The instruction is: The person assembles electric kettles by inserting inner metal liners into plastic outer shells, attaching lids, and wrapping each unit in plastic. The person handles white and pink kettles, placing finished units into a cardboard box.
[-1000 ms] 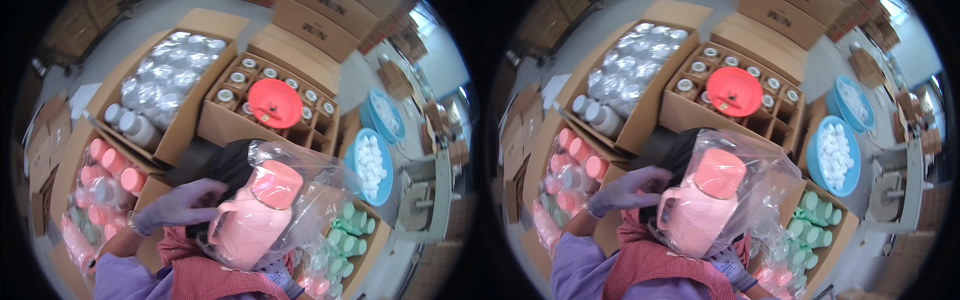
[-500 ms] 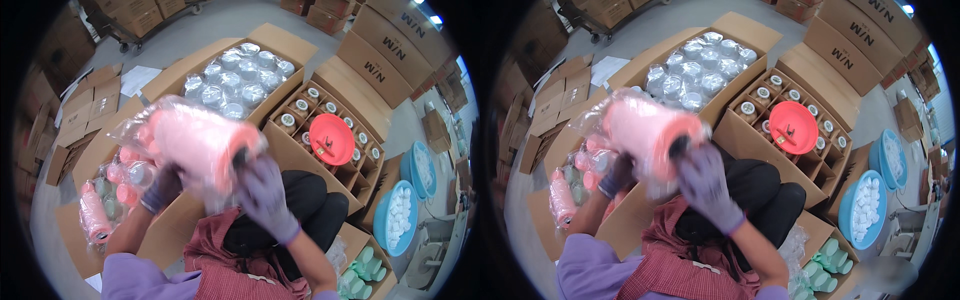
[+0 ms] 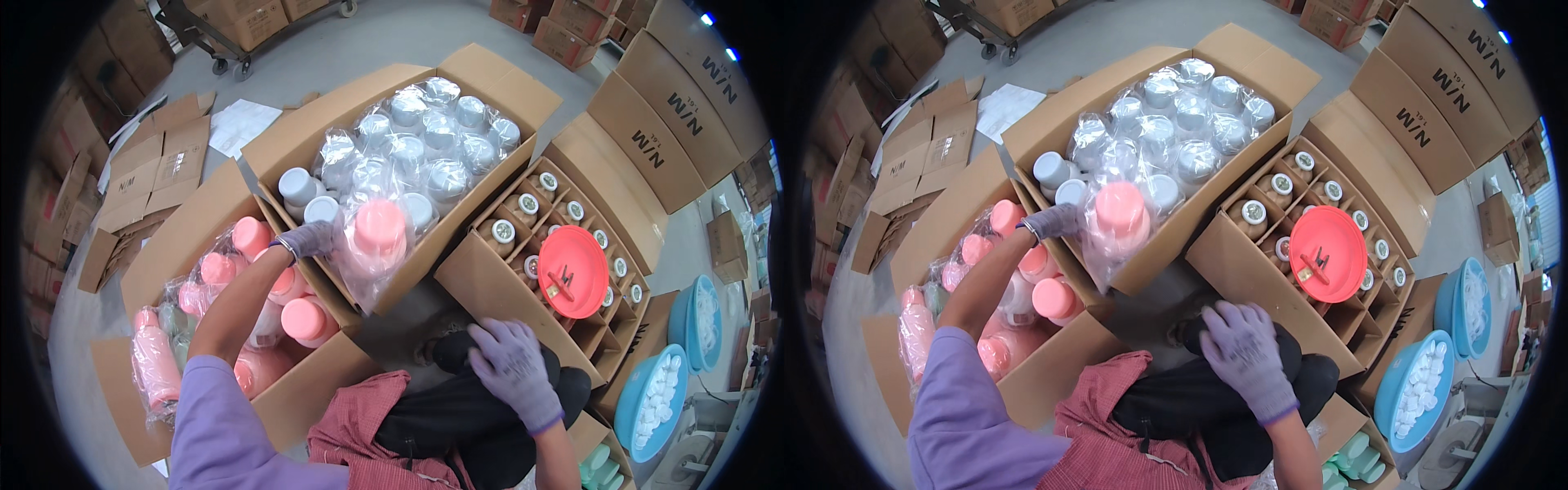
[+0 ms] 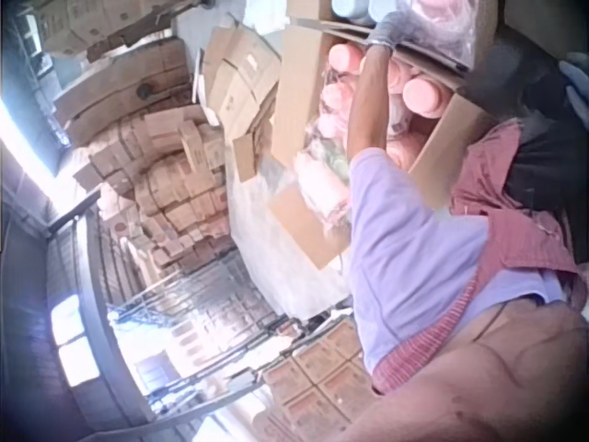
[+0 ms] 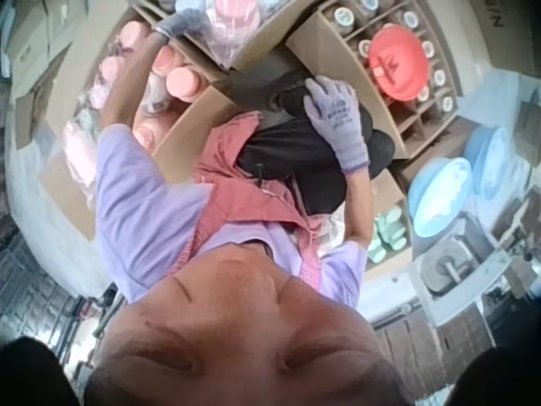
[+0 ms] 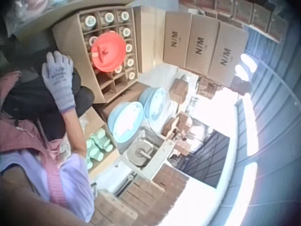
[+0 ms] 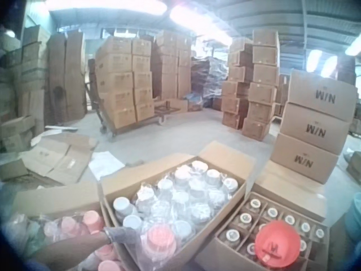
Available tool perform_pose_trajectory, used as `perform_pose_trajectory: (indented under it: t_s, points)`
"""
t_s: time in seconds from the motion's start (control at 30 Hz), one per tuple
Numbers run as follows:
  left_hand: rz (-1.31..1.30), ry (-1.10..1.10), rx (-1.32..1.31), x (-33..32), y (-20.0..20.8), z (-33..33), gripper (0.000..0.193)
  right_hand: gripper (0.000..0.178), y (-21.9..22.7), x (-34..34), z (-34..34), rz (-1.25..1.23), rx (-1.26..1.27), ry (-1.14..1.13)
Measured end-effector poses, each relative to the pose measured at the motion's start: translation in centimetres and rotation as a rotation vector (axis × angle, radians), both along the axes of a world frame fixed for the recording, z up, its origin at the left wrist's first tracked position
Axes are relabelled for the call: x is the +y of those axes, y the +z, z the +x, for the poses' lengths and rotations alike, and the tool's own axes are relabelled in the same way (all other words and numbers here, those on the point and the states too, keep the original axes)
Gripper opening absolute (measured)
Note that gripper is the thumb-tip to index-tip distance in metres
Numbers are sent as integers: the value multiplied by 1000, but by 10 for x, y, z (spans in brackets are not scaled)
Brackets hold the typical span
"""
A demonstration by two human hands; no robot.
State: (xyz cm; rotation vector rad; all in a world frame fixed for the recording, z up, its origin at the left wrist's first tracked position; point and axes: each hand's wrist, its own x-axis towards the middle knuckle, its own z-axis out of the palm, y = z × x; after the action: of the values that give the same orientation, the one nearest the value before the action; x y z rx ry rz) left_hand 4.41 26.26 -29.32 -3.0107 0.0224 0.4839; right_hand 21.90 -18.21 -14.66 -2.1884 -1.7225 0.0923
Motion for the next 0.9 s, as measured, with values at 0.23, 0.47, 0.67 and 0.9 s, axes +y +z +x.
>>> perform_pose_trajectory:
  t_s: [0.23, 0.47, 0.67, 0.9]
  points:
    - [-405, 650, -326, 21, 66, 33, 50, 28, 7, -11, -5, -65, -130, -85]
    - [-249, 513, -36, 30, 27, 23, 97, 28, 13, -2, 4, -34, 134, -37]
    - [-713, 607, -572, -62, 227, 43, 79, 46, 26, 50, 20, 242, 459, -64]
    - [-724, 42, -667, -177, 255, 69, 104, 75, 45, 104, 12, 511, 1537, -38]
